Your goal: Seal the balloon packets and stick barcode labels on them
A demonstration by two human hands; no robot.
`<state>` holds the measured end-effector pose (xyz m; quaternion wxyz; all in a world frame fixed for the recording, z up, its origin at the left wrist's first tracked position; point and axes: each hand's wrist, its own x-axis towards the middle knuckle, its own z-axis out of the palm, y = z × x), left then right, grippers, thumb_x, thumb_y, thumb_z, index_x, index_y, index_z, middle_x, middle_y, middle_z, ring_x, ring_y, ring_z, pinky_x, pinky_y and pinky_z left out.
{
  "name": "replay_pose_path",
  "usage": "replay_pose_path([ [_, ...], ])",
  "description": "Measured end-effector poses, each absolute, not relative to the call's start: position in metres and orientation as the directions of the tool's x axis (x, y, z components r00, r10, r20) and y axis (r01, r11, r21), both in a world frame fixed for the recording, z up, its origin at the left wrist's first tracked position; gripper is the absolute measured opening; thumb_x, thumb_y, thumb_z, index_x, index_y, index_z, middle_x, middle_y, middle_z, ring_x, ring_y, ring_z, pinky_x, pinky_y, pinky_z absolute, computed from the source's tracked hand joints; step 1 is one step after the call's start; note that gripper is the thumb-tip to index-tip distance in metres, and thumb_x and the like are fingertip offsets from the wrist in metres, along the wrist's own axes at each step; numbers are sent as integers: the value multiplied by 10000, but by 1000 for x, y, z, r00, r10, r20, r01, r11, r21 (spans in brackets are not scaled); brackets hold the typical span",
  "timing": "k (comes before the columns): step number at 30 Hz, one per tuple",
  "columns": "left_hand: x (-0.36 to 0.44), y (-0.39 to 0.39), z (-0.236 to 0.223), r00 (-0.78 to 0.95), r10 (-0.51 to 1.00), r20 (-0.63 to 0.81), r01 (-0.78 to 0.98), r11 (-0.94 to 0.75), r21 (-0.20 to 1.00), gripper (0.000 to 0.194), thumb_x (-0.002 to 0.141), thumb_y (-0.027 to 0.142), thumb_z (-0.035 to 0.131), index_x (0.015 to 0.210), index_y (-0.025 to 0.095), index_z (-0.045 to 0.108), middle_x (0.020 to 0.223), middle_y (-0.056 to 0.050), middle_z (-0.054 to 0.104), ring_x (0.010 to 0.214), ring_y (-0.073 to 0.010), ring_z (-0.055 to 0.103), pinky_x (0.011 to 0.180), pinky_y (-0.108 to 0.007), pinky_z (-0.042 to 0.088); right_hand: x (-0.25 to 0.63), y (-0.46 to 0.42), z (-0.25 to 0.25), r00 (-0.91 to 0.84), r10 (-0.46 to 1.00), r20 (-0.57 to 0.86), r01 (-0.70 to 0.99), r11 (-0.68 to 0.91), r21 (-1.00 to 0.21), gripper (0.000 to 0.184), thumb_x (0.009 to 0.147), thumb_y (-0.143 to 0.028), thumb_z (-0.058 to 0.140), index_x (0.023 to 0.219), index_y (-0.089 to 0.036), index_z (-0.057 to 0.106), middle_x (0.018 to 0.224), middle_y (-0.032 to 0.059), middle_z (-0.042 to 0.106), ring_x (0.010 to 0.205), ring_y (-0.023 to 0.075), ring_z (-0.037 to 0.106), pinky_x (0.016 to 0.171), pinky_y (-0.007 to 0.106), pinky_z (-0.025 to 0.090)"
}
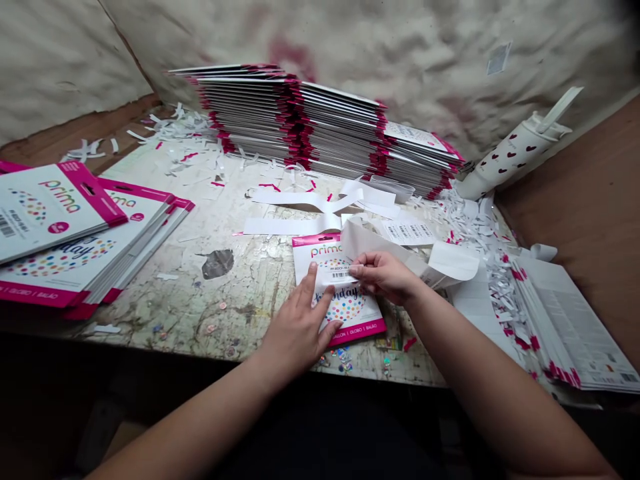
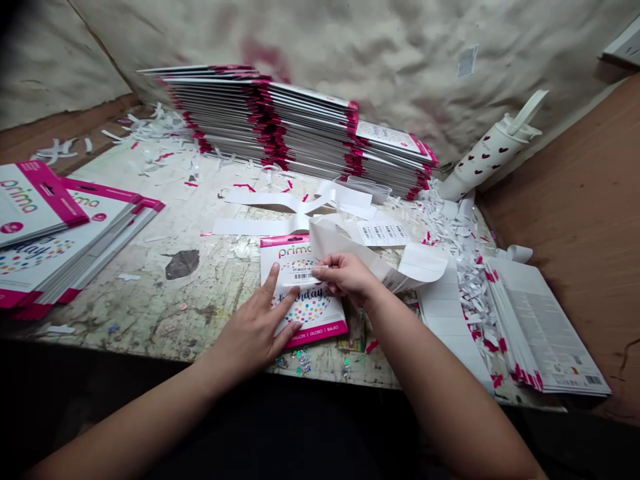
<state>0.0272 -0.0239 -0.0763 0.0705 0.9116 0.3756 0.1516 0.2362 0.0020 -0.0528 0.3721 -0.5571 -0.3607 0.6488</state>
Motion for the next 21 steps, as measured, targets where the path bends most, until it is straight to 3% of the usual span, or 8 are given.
replay_pose_path([
  [2, 27, -25, -77, 676, 701, 229, 658, -713, 242, 492, 870, 394, 442, 1261, 102, 505, 1494, -217, 128, 1264, -363, 382, 986, -448, 405, 232, 4, -56, -59, 871, -488, -49, -491, -870, 330, 579, -364, 763, 668, -169, 512, 394, -86, 468, 306, 36, 345, 304, 156, 218],
  [4, 27, -25, -77, 702, 676, 223, 639, -737, 222, 496, 876, 390, 429, 1259, 84, 505, 1488, -215, 157, 1289, -366, 341, 1016, -459, 371, 227, 6, -57, 9, 877, -481, 102, -479, -872, 281, 633, -351, 719, 670, -171, 507, 406, -75, 479, 313, 48, 358, 310, 169, 239],
  [9, 27, -21, -76, 761, 637, 124, 613, -768, 186, 535, 890, 415, 389, 1280, 61, 485, 1378, -215, 407, 1291, -370, 332, 1048, -496, 313, 216, 5, -49, 138, 937, -320, 520, -344, -782, 138, 686, -268, 676, 686, -168, 580, 541, -7, 566, 490, 118, 500, 474, 238, 399],
  [11, 27, -21, -75, 759, 642, 109, 617, -762, 195, 530, 883, 426, 402, 1297, 103, 476, 1367, -209, 424, 1292, -380, 326, 1032, -510, 324, 209, -3, -44, 191, 969, -157, 738, -247, -628, 144, 729, -287, 651, 803, -166, 628, 656, 44, 614, 619, 172, 554, 582, 286, 436],
  [13, 28, -22, -73, 760, 642, 105, 614, -761, 210, 510, 870, 428, 428, 1304, 164, 476, 1375, -202, 413, 1300, -399, 302, 1012, -536, 331, 200, -16, -42, 146, 989, 38, 915, -120, -385, 259, 839, -334, 525, 1020, -177, 624, 811, 99, 641, 746, 225, 579, 673, 343, 453],
  [14, 28, -23, -73, 762, 640, 99, 611, -761, 220, 485, 866, 423, 438, 1282, 182, 501, 1373, -203, 416, 1302, -404, 293, 1006, -547, 330, 196, -23, -43, 73, 992, 99, 955, -41, -294, 318, 880, -359, 454, 1117, -202, 596, 917, 122, 640, 822, 248, 579, 715, 372, 457],
  [17, 28, -24, -73, 765, 638, 86, 604, -757, 250, 409, 862, 408, 448, 1183, 194, 585, 1374, -203, 412, 1311, -400, 279, 1012, -554, 315, 193, -42, -54, -118, 984, 132, 968, 144, -208, 377, 900, -435, 391, 1229, -324, 537, 1261, 113, 516, 1065, 315, 492, 832, 464, 430],
  [21, 26, -24, -74, 759, 642, 110, 602, -756, 258, 476, 865, 418, 447, 1304, 237, 476, 1412, -211, 348, 1318, -420, 244, 1008, -561, 306, 214, -52, -68, 99, 988, 120, 989, -85, -120, 444, 863, -428, 464, 1249, -219, 527, 1361, 166, 417, 1171, 405, 374, 878, 601, 351],
])
